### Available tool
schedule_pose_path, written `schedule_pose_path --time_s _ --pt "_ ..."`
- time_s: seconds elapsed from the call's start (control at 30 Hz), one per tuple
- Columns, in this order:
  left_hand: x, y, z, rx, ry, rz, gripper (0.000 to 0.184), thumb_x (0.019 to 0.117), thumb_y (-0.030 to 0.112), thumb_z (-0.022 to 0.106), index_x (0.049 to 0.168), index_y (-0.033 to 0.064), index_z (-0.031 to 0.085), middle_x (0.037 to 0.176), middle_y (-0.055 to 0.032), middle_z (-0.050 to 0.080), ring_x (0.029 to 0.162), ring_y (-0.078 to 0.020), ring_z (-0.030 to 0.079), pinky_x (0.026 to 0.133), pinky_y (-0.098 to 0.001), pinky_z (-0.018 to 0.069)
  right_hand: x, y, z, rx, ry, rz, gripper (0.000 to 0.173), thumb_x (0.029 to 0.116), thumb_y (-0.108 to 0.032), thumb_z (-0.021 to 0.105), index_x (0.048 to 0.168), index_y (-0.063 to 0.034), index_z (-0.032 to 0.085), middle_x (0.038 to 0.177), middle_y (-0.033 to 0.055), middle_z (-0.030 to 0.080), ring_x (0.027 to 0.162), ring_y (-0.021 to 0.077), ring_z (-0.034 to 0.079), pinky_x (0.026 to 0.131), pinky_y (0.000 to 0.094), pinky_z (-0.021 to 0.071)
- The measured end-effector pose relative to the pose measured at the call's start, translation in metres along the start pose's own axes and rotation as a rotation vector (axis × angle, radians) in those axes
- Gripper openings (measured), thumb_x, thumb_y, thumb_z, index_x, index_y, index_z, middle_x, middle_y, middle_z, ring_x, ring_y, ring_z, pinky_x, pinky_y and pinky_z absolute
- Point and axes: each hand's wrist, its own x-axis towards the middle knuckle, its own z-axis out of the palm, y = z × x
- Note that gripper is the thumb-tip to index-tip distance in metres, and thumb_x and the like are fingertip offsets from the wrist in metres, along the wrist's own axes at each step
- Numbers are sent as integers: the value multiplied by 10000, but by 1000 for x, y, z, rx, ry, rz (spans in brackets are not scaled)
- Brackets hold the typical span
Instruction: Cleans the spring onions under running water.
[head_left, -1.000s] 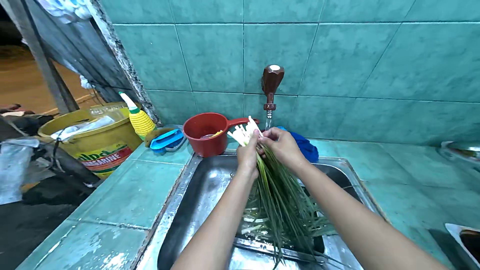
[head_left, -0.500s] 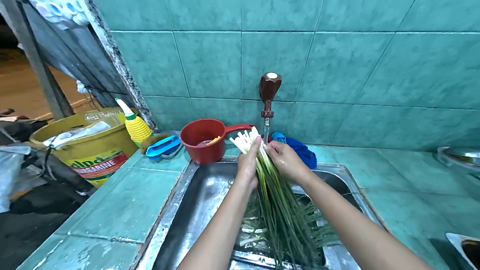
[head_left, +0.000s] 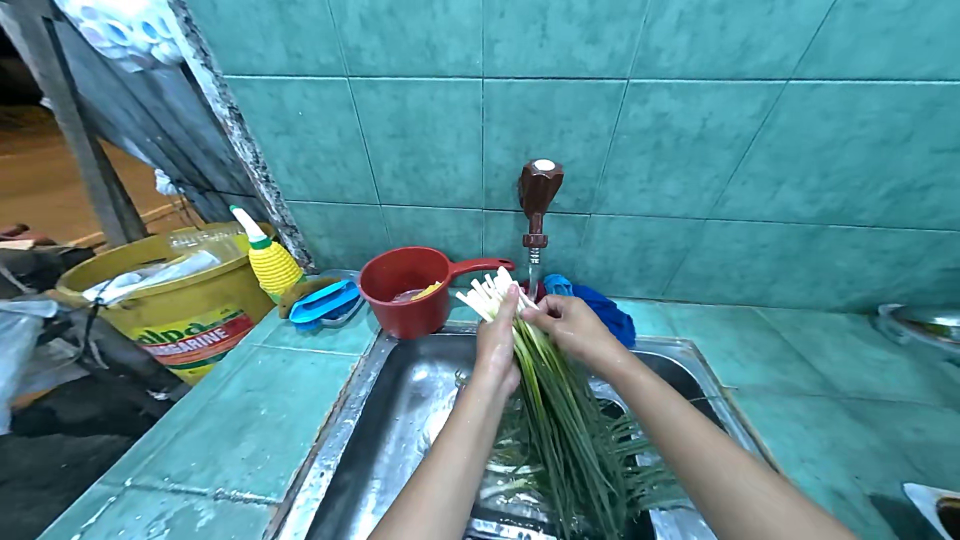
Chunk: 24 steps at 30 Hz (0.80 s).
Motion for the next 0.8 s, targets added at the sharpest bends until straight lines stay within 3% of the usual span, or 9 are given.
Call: schedule_pose_path --time_s 0.1,0.2,0.27,0.4,0.5,0.63,0.73,0.8 --pt "-2 -2 3 0 1 1 416 1010 424 612 1207 60 651 1008 -106 716 916 -200 703 822 -402 590 4 3 3 4 88 -1 352 1008 -351 660 845 -40 663 762 89 605 713 204 574 679 430 469" --pt "-1 0 0 8 18 9 431 1015 425 606 1251 65 629 1031 -104 708 922 -195 695 825 -388 583 -6 0 2 -26 -40 -44 227 996 -232 688 1059 -20 637 909 133 624 781 230 597 711 428 503" --pt "0 -1 0 13 38 11 437 1015 428 605 1259 66 626 1041 -103 705 931 -191 690 822 -379 579 -13 -3 4 -110 -70 -65 277 978 -201 710 1146 -10 599 1038 170 619 873 277 618 769 472 525" --pt "-3 1 1 116 -43 -43 490 971 438 673 1286 66 617 1099 -116 706 998 -218 686 872 -434 572 -4 2 0 -271 -49 -207 311 1069 -262 556 1127 20 673 1101 192 653 1021 320 651 918 525 515" --pt "-3 2 4 175 -101 -103 524 949 449 698 1285 56 614 1084 -129 711 979 -235 696 861 -451 579 4 2 -11 -357 -110 -250 307 1079 -235 517 1071 23 684 1036 169 656 987 294 648 904 499 510" --pt "9 0 8 167 -58 -102 521 940 398 723 1297 40 598 1094 -145 701 991 -239 689 868 -444 571 -2 -7 -22 -444 -220 -183 323 1046 -115 566 1335 30 566 1285 221 569 1172 335 603 1017 493 489" --pt "10 3 17 179 -31 -38 403 961 308 707 1226 15 626 1062 -144 693 967 -231 673 853 -434 560 -3 9 -15 -170 1 -194 330 948 -63 673 1245 10 550 1234 216 562 1087 324 614 922 487 529" --pt "11 10 24 157 13 43 275 963 259 690 1115 30 678 964 -103 703 880 -190 675 790 -379 565 -3 20 -4 117 122 -181 525 927 -185 742 1339 -12 467 1230 185 592 1078 277 635 906 461 543"
